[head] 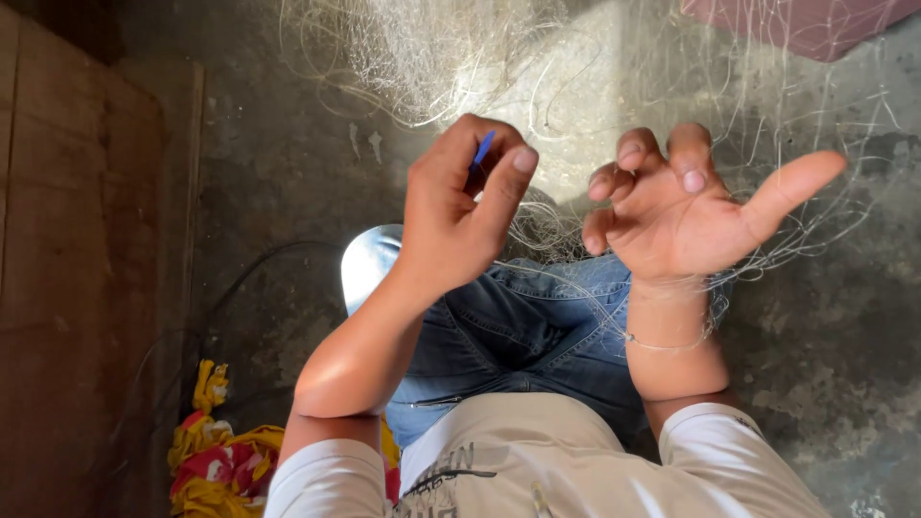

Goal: Repairing a fine-mesh fishing net using a netting needle

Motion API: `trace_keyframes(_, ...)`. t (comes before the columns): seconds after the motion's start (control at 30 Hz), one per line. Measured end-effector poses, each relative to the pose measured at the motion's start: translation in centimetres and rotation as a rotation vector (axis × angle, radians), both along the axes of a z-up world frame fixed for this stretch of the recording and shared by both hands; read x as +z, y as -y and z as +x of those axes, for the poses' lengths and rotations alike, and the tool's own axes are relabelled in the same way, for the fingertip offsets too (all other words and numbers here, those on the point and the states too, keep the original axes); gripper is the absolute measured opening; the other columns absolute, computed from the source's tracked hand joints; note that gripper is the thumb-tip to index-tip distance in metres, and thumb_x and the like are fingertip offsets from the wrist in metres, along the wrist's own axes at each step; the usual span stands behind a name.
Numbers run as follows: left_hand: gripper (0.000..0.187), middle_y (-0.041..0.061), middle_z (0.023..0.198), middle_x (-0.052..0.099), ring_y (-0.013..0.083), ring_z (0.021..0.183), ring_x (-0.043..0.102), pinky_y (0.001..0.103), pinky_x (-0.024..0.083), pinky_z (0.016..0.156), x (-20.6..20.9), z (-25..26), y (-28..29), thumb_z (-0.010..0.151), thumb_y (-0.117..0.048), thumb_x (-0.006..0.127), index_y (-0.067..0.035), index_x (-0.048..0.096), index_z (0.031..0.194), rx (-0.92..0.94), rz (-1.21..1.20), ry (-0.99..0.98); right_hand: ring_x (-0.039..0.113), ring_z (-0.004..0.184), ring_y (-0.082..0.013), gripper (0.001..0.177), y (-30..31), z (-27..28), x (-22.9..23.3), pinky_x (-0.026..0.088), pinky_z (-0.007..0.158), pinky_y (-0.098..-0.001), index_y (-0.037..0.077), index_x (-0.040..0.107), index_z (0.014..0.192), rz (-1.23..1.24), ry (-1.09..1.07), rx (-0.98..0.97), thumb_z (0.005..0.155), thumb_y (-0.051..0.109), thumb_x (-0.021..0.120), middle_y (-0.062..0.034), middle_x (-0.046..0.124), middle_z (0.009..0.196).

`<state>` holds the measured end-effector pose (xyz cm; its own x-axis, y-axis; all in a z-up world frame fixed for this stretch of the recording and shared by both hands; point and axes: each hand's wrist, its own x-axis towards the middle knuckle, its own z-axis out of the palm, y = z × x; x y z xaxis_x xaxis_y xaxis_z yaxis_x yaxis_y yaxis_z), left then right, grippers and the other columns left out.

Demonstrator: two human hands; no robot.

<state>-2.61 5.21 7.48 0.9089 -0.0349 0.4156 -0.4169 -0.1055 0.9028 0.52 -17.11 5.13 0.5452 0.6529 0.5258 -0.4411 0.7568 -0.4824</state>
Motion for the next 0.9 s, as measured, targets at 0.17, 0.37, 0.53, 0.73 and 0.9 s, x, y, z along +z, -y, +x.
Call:
trace_keyframes(0.17, 0.032, 0.010, 0.126, 0.067, 0.0255, 0.112, 0.063, 0.037, 0.052, 0.097, -4.8, 0.5, 2.3, 0.104, -0.023, 0.057, -0.006, 0.058, 0.131, -0.371, 0.104, 0.061, 0.047, 0.142, -0.0395, 0.074, 1.1, -0.4, -1.0, 0.047, 0.107, -0.0589, 0.000, 0.064, 0.124, 0.105, -0.053, -0.039, 0.100, 0.068, 0.046, -0.0200, 0.054, 0.150)
trace_keyframes(0.37, 0.012, 0.005, 0.088, 0.070, 0.0156, 0.078, 0.065, 0.029, 0.049, 0.074, -3.6, 0.1, 2.0, 0.100, -0.018, 0.065, -0.006, 0.069, 0.099, -0.418, 0.071, 0.061, 0.033, 0.161, -0.0336, 0.077, 3.2, -1.3, -0.4, 0.036, 0.129, -0.0580, 0.012, 0.065, 0.147, -0.120, 0.062, -0.315, 0.105, 0.070, 0.038, -0.0111, 0.048, 0.165)
trace_keyframes(0.53, 0.008, 0.004, 0.091, 0.074, 0.0191, 0.078, 0.064, 0.032, 0.050, 0.075, -1.6, -0.2, 0.5, 0.101, -0.014, 0.066, -0.008, 0.069, 0.097, -0.281, 0.152, 0.219, 0.032, 0.163, -0.0297, 0.063, 4.4, -2.2, -0.6, 0.032, 0.133, -0.0542, 0.026, 0.063, 0.145, -0.284, 0.035, -0.541, 0.106, 0.070, 0.042, -0.0053, 0.043, 0.168)
trace_keyframes(0.73, 0.007, 0.006, 0.094, 0.075, 0.0205, 0.078, 0.063, 0.032, 0.052, 0.073, -1.9, -0.3, 0.9, 0.098, -0.007, 0.062, -0.006, 0.068, 0.103, -0.273, 0.182, 0.247, 0.054, 0.134, -0.0280, 0.071, 4.5, -2.5, -1.2, 0.045, 0.116, -0.0490, 0.017, 0.060, 0.140, -0.224, -0.174, -0.555, 0.095, 0.071, 0.052, -0.0065, 0.059, 0.145)
trace_keyframes(0.9, 0.010, 0.002, 0.089, 0.073, 0.0137, 0.079, 0.067, 0.027, 0.050, 0.073, -1.7, 0.1, 2.1, 0.096, -0.019, 0.072, -0.010, 0.071, 0.099, -0.336, 0.162, 0.083, 0.063, 0.092, -0.0291, 0.080, 3.8, -2.7, -0.1, 0.056, 0.079, -0.0426, 0.004, 0.058, 0.136, -0.092, -0.136, -0.300, 0.096, 0.071, 0.037, -0.0130, 0.063, 0.115)
